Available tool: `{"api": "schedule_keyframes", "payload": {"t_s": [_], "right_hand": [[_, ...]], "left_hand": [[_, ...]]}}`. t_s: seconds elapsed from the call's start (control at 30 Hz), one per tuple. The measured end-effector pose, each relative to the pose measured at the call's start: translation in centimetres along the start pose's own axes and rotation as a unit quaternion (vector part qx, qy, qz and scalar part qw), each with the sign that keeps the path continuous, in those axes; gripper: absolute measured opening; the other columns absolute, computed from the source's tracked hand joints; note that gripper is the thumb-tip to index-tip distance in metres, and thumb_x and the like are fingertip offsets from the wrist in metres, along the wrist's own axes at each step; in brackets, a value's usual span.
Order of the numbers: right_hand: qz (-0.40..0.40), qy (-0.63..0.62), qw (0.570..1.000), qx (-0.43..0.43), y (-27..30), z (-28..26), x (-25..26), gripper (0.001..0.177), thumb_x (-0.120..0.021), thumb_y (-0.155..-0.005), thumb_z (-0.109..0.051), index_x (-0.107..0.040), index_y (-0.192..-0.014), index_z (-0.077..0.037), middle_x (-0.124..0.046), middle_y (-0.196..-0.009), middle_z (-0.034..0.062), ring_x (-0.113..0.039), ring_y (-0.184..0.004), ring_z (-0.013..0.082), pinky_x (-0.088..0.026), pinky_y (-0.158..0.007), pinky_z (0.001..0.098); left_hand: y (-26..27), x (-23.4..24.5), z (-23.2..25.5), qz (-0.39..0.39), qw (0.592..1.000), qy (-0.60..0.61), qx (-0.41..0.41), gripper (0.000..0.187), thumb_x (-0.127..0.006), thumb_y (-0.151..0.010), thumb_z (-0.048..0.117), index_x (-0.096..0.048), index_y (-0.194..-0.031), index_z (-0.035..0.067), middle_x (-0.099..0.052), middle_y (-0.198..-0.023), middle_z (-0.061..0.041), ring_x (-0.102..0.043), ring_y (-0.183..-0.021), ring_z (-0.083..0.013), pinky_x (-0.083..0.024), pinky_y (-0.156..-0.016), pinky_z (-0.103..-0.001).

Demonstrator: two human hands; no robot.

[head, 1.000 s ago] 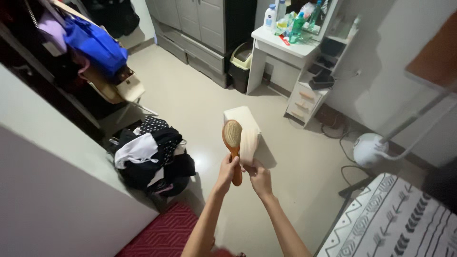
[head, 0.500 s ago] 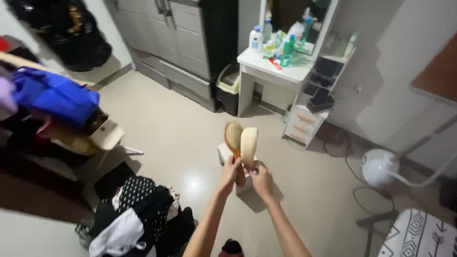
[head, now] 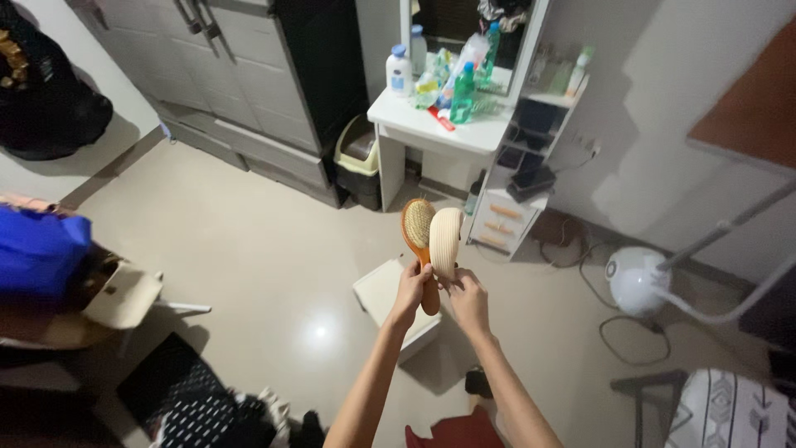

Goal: The person organizes personal items in a bedroom. They place a face mask and hair ties on a wardrobe, open a small box to handle a ring, and then move to a vanity to organize a hairbrush, a hat, and a charger cable. They also handle a plastic bag and a small pouch, placing them on the vanity and in a drawer.

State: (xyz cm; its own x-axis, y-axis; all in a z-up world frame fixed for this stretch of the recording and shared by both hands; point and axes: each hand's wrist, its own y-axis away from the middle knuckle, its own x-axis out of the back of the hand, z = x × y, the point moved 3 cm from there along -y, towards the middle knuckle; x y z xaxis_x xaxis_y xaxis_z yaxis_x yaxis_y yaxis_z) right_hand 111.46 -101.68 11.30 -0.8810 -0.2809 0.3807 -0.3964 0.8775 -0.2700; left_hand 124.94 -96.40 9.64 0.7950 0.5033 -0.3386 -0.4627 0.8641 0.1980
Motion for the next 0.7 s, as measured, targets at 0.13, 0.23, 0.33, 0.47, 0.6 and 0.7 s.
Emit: {"api": "schedule_keyframes", "payload": {"t_s": [0.13,0.23,0.33,0.47,0.6,0.7], "right_hand": [[0.001,0.003,1.0,0.019,-7.1,4.7,1.3,0.019,-0.074,-0.088,-0.011,-0.072,-0.106,-0.003,-0.076,-0.101,0.0104,-0.077,-0.094,0.0252,-0.058,-0.081,0.0368],[-0.018,0.04,0.999,0.031,-13.4,7.6,3.8,0.02,-0.072,-0.088,-0.009,-0.071,-0.108,-0.004,-0.076,-0.103,0.0092,-0.076,-0.095,0.0246,-0.058,-0.082,0.0362],[-0.017,0.043,0.999,0.018,-21.1,9.2,6.2,0.022,-0.072,-0.088,-0.01,-0.071,-0.108,-0.004,-0.076,-0.103,0.0094,-0.077,-0.095,0.0238,-0.059,-0.082,0.0358],[-0.015,0.088,0.996,-0.025,-27.4,12.1,8.7,0.027,-0.079,-0.086,-0.018,-0.071,-0.107,-0.004,-0.075,-0.1,0.0122,-0.074,-0.092,0.0266,-0.057,-0.079,0.0383],[-0.015,0.078,0.997,-0.022,-33.8,15.6,9.7,0.026,-0.075,-0.09,-0.021,-0.069,-0.109,-0.004,-0.075,-0.104,0.0115,-0.074,-0.095,0.026,-0.057,-0.079,0.0375],[0.008,0.093,0.996,-0.009,-37.9,17.6,9.6,0.025,-0.073,-0.089,-0.021,-0.069,-0.108,-0.005,-0.074,-0.107,0.0095,-0.075,-0.094,0.0255,-0.059,-0.079,0.0364]], "left_hand": [[-7.8,-3.0,-1.3,-0.011,0.999,0.023,-0.023,0.03,-0.052,-0.105,0.02,-0.06,-0.127,0.0,-0.067,-0.095,-0.005,-0.063,-0.081,-0.0133,-0.054,-0.079,-0.031],[-14.6,-6.1,-1.9,0.034,0.999,-0.011,-0.003,0.035,-0.054,-0.106,0.026,-0.063,-0.122,-0.004,-0.067,-0.098,-0.005,-0.062,-0.088,-0.0134,-0.051,-0.083,-0.032],[-20.7,-10.3,-2.7,0.07,0.995,0.067,0.01,0.033,-0.058,-0.099,0.026,-0.063,-0.125,0.007,-0.07,-0.108,0.001,-0.063,-0.101,-0.0106,-0.049,-0.091,-0.029],[-29.1,-13.8,-5.3,0.091,0.988,0.11,0.054,0.026,-0.06,-0.097,0.023,-0.063,-0.119,0.009,-0.068,-0.106,0.0,-0.061,-0.1,-0.0142,-0.049,-0.086,-0.035],[-37.2,-15.0,-8.9,0.14,0.976,0.115,0.117,0.018,-0.067,-0.095,0.016,-0.064,-0.111,0.009,-0.063,-0.094,-0.002,-0.056,-0.083,-0.0136,-0.046,-0.068,-0.034],[-43.1,-14.6,-10.1,0.118,0.964,0.196,0.137,0.011,-0.069,-0.093,0.01,-0.062,-0.101,0.011,-0.056,-0.075,0.001,-0.042,-0.055,-0.0095,-0.034,-0.044,-0.028]]}}
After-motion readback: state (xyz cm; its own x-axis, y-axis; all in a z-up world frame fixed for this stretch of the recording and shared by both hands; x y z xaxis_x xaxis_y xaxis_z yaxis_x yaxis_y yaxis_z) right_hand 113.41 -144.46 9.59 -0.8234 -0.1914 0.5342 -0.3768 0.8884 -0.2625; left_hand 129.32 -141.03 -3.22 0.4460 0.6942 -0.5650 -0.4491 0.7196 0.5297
